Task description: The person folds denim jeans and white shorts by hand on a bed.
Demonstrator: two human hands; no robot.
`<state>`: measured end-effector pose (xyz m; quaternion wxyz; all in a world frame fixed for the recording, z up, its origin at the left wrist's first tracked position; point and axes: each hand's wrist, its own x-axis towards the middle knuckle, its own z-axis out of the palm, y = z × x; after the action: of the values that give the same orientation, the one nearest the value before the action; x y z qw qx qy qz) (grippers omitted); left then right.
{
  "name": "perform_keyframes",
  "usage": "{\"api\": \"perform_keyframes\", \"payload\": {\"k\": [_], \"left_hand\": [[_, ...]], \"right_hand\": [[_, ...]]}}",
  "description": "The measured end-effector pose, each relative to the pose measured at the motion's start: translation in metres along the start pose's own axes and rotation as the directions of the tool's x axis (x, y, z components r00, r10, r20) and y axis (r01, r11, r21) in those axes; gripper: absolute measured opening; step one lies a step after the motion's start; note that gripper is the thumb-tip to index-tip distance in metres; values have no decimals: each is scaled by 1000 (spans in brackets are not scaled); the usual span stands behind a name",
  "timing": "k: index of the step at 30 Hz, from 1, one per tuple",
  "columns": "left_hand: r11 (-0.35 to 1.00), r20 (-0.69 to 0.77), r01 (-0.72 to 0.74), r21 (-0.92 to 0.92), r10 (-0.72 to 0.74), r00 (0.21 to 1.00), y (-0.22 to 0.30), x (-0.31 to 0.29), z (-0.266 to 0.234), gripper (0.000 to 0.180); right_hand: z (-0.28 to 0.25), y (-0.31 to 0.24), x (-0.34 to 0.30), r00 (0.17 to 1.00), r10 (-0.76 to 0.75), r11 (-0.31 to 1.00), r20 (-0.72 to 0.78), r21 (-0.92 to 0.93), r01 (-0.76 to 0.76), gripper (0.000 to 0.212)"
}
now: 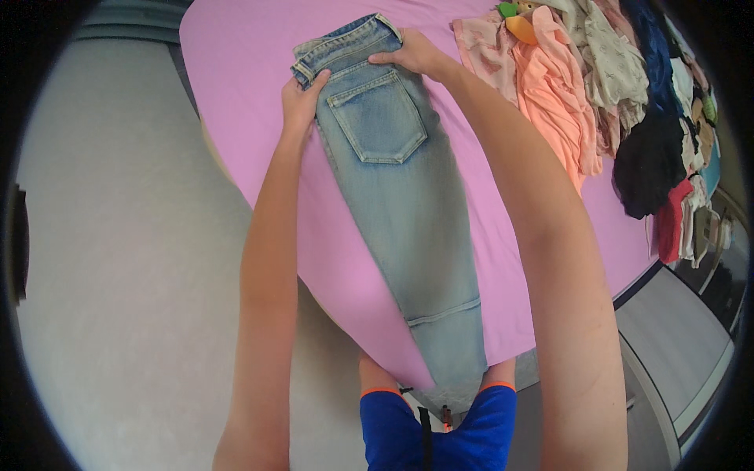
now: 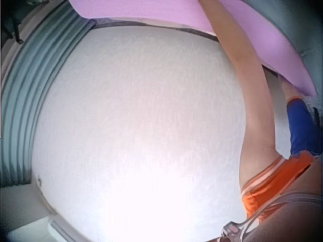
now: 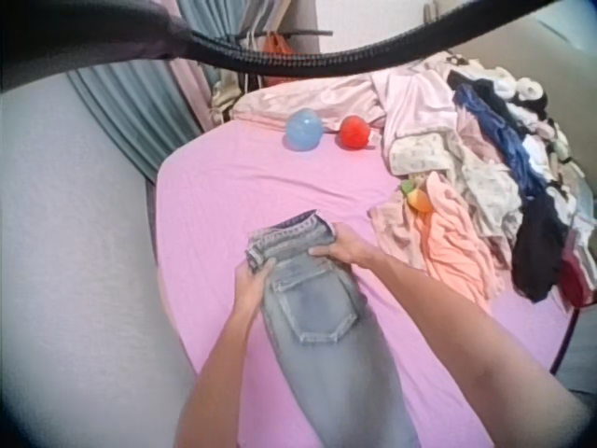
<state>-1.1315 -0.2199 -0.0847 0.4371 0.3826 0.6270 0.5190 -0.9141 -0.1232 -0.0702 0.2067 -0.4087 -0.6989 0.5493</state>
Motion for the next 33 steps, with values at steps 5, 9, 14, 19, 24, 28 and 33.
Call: {"api": "perform_keyframes", "payload": {"k": [5, 9, 14, 19, 24, 28, 33], "left_hand": [[991, -57, -126, 41, 129, 990, 31, 26, -4, 29], [984, -17, -178, -16, 178, 984, 62, 34, 1, 29], [980, 8, -199, -5, 199, 980, 74, 9, 4, 28], [951, 56, -308, 21, 307, 950, 85, -44, 6, 24], [919, 69, -376, 118, 370, 927, 89, -101, 15, 23], [914, 104, -400, 73, 392, 914, 92, -151, 15, 28], [885, 128, -411, 219, 391, 911, 87, -212, 5, 32]], "right_hand": [[-9, -33, 14, 978, -111, 986, -174, -143, 87, 44], [-31, -63, 20, 982, -122, 985, -146, 107, 138, 42], [-39, -58, -3, 964, -191, 981, -183, -13, 192, 41], [-33, -53, -50, 953, -280, 958, -114, -90, 271, 42], [-40, -46, -120, 955, -291, 947, -53, -154, 281, 42], [-27, -75, -172, 945, -323, 940, -57, -136, 313, 38], [-8, -89, -224, 915, -404, 848, 1, -374, 375, 43]]}}
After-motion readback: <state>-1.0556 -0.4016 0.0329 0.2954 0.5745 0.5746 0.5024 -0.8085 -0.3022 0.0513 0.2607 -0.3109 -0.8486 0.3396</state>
